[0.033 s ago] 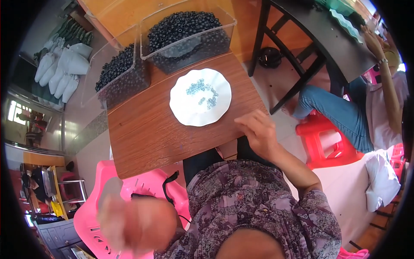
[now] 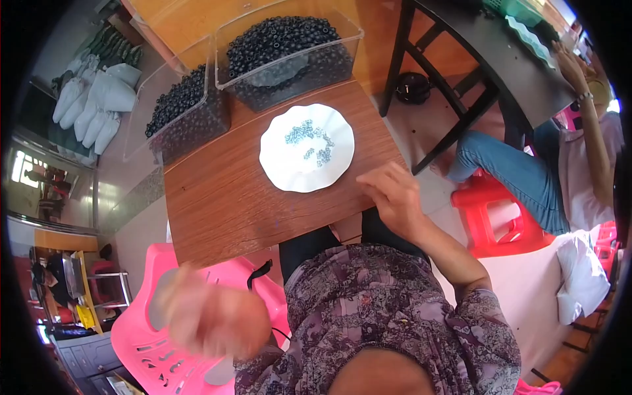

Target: Assembling small black plastic rings by inserting silver beads or pins into them.

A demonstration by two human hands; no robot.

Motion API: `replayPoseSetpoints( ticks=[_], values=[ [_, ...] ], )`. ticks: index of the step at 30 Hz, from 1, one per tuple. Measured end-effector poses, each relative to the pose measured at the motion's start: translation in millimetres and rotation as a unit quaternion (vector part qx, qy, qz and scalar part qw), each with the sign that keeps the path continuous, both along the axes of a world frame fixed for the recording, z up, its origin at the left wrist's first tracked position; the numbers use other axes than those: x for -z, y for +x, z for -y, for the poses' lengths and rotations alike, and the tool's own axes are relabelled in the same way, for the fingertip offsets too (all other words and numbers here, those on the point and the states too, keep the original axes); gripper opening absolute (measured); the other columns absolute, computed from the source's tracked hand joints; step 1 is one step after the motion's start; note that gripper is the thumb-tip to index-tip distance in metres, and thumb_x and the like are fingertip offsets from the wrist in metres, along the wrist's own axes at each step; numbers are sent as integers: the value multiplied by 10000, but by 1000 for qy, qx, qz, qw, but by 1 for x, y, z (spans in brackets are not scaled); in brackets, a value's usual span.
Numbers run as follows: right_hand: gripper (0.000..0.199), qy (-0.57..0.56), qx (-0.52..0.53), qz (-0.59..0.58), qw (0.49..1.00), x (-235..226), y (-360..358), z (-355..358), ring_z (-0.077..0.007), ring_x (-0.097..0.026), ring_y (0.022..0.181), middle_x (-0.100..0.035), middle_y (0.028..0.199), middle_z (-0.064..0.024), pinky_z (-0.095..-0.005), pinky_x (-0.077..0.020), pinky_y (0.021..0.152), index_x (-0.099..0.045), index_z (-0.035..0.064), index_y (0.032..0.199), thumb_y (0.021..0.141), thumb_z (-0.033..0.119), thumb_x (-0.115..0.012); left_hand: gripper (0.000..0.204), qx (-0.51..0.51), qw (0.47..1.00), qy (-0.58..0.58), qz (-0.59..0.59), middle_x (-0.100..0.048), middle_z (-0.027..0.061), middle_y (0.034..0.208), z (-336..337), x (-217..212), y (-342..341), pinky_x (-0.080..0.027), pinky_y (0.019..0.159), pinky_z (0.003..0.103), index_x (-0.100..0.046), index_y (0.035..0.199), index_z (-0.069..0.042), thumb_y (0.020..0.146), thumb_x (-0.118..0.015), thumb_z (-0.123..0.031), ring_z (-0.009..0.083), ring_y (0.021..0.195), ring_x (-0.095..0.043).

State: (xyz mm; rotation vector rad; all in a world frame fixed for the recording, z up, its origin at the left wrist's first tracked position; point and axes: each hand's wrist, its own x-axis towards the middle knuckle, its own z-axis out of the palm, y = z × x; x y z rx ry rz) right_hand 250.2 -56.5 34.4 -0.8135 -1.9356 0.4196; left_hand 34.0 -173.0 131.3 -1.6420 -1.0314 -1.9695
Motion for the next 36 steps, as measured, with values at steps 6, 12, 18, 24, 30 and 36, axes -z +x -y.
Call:
replayPoseSetpoints(
  ticks=[6, 12, 18, 24, 30, 36],
  values=[
    [149, 2, 0, 86, 996, 14, -36, -48, -283, -552, 755, -571, 751, -97, -373, -445, 647, -646, 45, 798, 672, -31, -628, 104, 116, 913, -376, 112, -612, 89, 856, -20, 62, -1, -431, 689, 270, -609, 867, 9, 788, -573, 66, 173, 793, -541],
    [132, 49, -38, 229, 972, 29, -66, -81, -276, -522, 733, -536, 709, -86, -381, -425, 648, -651, 75, 756, 655, -6, -623, 61, 163, 887, -420, 103, -634, 81, 786, -29, 82, 3, -432, 636, 273, -618, 828, 20, 770, -634, 24, 189, 712, -554],
    [108, 28, -45, 207, 977, 32, -76, -90, -265, -526, 729, -534, 709, -80, -372, -427, 641, -644, 72, 756, 662, 20, -650, 61, 157, 884, -423, 121, -625, 77, 780, -49, 100, -12, -432, 633, 273, -620, 846, 14, 788, -631, -2, 186, 712, -552],
    [151, 33, 3, 149, 988, 26, -69, -91, -262, -535, 736, -549, 724, -77, -368, -436, 641, -645, 62, 765, 631, 2, -678, 59, 137, 876, -442, 137, -609, 62, 813, -60, 106, -27, -413, 681, 232, -610, 864, 26, 821, -602, -13, 138, 773, -523],
    [175, 32, -54, 237, 969, 25, -78, -88, -261, -538, 738, -554, 734, -70, -355, -437, 635, -661, 67, 760, 617, -32, -669, 52, 128, 882, -426, 158, -610, 73, 779, -71, 106, -28, -426, 625, 256, -623, 845, 17, 797, -629, -5, 167, 712, -535],
    [179, 4, -31, 183, 983, 14, -71, -91, -254, -539, 731, -548, 720, -70, -356, -439, 630, -657, 45, 754, 600, -45, -672, 52, 121, 881, -422, 176, -611, 73, 780, -76, 109, -36, -428, 634, 254, -621, 846, 19, 802, -627, -7, 165, 720, -538]
  ],
)
